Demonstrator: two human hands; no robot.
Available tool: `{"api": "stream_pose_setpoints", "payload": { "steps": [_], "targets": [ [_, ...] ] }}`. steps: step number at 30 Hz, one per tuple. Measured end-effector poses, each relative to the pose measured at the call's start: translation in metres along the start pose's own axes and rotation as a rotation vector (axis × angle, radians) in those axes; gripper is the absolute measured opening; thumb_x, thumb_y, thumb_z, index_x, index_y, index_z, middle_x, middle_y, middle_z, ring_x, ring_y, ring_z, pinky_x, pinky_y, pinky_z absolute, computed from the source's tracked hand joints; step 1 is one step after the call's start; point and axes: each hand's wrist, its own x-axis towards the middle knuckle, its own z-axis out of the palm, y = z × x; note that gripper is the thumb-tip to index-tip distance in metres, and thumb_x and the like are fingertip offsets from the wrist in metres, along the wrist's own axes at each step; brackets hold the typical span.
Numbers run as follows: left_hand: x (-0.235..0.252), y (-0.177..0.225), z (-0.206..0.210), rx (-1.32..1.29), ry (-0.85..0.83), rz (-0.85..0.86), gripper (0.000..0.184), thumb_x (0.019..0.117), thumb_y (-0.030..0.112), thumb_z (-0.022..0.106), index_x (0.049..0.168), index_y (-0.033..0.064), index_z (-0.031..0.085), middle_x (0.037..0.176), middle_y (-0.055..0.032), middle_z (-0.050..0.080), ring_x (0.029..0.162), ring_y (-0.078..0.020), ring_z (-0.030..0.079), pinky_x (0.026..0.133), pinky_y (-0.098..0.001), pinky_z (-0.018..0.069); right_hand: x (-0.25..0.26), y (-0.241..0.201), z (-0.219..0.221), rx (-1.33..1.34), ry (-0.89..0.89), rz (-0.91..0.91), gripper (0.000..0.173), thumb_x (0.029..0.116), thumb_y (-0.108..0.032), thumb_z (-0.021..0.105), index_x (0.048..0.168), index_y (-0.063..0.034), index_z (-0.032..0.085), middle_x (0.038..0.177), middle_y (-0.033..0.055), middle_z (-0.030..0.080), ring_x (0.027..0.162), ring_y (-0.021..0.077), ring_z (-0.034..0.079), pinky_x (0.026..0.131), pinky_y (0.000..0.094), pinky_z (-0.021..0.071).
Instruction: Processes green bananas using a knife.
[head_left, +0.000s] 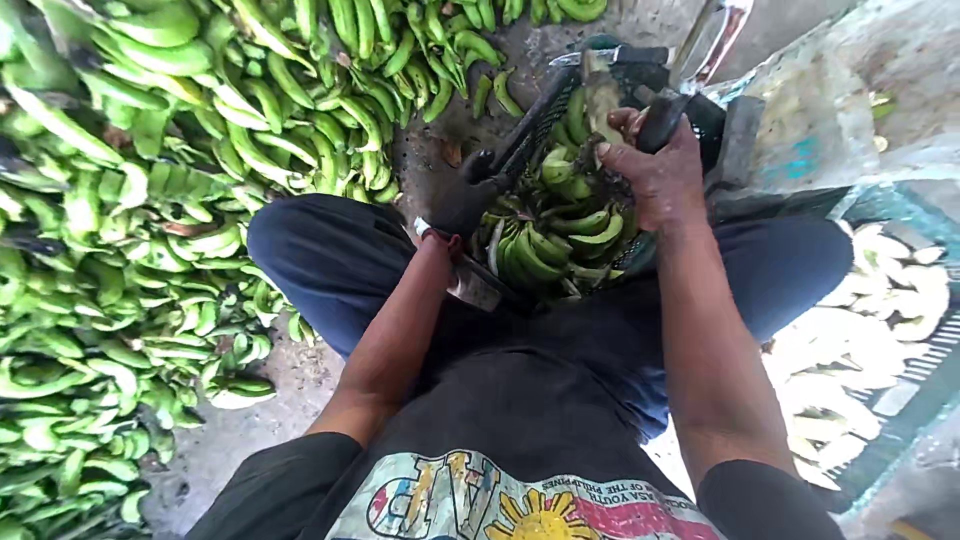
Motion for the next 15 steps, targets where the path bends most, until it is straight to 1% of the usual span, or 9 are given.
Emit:
{"api": "stream_pose_setpoints", "payload": {
  "steps": [1,2,4,6,7,9,10,12,15],
  "targets": [
    [-0.011,-0.005,-0.001,-0.240,0.024,-0.108,0.039,0.1075,0.029,0.050,0.143,0.0129,0.051,0.120,-0.0070,0.066,0.096,-0.0153,0.066,0.079,-0.0339,0.0585,0.000,0.001,0.010,-0.020,0.020,-0.083,0.052,0.0801,-0.016,0.083,0.124,-0.0024,0.058,0.129,0.0079,0.067,0.115,0.0153,0.065,0.097,0.0336,0.0562],
    [-0.021,-0.011,-0.001,-0.474,0.002,-0.242,0.047,0.1089,0.047,0.039,0.141,0.0151,0.052,0.116,-0.0087,0.068,0.096,-0.0213,0.068,0.078,-0.0393,0.0595,0.000,0.002,0.021,-0.018,0.042,-0.140,0.052,0.0803,-0.017,0.083,0.124,-0.0019,0.058,0.129,0.0080,0.067,0.117,0.0155,0.065,0.100,0.0339,0.0551],
    [-0.034,-0.022,0.001,-0.747,-0.085,-0.429,0.077,0.0997,0.074,0.028,0.146,0.0139,0.044,0.127,-0.0187,0.065,0.111,-0.0357,0.067,0.089,-0.0535,0.0574,-0.006,0.004,0.045,0.102,0.059,-0.163,0.050,0.0837,-0.014,0.081,0.125,0.0003,0.057,0.129,0.0105,0.068,0.118,0.0190,0.065,0.100,0.0369,0.0558],
    [-0.034,-0.022,0.001,-0.911,-0.147,-0.416,0.088,0.0963,0.080,0.022,0.150,0.0128,0.039,0.133,-0.0232,0.061,0.117,-0.0404,0.064,0.094,-0.0590,0.0552,-0.013,0.007,0.066,0.240,0.054,-0.129,0.043,0.0868,-0.012,0.076,0.123,0.0002,0.057,0.131,0.0122,0.067,0.115,0.0211,0.066,0.095,0.0386,0.0577],
    [-0.031,-0.017,0.000,-1.000,-0.139,-0.353,0.082,0.0980,0.077,0.023,0.143,0.0122,0.045,0.127,-0.0218,0.064,0.114,-0.0386,0.065,0.092,-0.0592,0.0557,-0.017,0.010,0.075,0.280,0.048,-0.109,0.039,0.0880,-0.012,0.074,0.121,-0.0004,0.057,0.133,0.0126,0.067,0.114,0.0216,0.067,0.092,0.0391,0.0584],
    [-0.017,-0.016,-0.004,-1.099,-0.108,-0.131,0.068,0.1048,0.065,0.022,0.125,0.0116,0.058,0.110,-0.0131,0.068,0.101,-0.0268,0.067,0.085,-0.0510,0.0589,-0.023,0.023,0.089,0.359,0.058,-0.078,0.031,0.0891,-0.011,0.071,0.116,-0.0018,0.058,0.134,0.0133,0.066,0.115,0.0227,0.066,0.092,0.0401,0.0584],
    [-0.009,-0.020,-0.006,-1.094,-0.074,-0.026,0.059,0.1084,0.056,0.022,0.124,0.0120,0.058,0.107,-0.0090,0.068,0.099,-0.0214,0.067,0.084,-0.0458,0.0592,-0.026,0.031,0.093,0.387,0.077,-0.071,0.027,0.0889,-0.011,0.069,0.112,-0.0033,0.058,0.134,0.0133,0.065,0.116,0.0229,0.066,0.092,0.0404,0.0580],
    [0.001,-0.011,-0.004,-1.045,0.028,-0.002,0.047,0.1106,0.046,0.030,0.121,0.0108,0.060,0.102,-0.0084,0.070,0.094,-0.0197,0.070,0.081,-0.0429,0.0609,-0.027,0.042,0.096,0.336,0.110,-0.088,0.028,0.0882,-0.010,0.070,0.113,-0.0021,0.060,0.135,0.0135,0.064,0.120,0.0226,0.064,0.097,0.0401,0.0565],
    [0.014,-0.006,-0.006,-0.773,0.073,-0.154,0.045,0.1061,0.036,0.053,0.144,0.0123,0.047,0.114,-0.0126,0.067,0.098,-0.0231,0.069,0.082,-0.0441,0.0609,-0.033,0.051,0.100,0.084,0.094,-0.126,0.032,0.0868,-0.008,0.073,0.116,0.0008,0.062,0.138,0.0133,0.063,0.121,0.0204,0.064,0.101,0.0372,0.0555]
  ]
}}
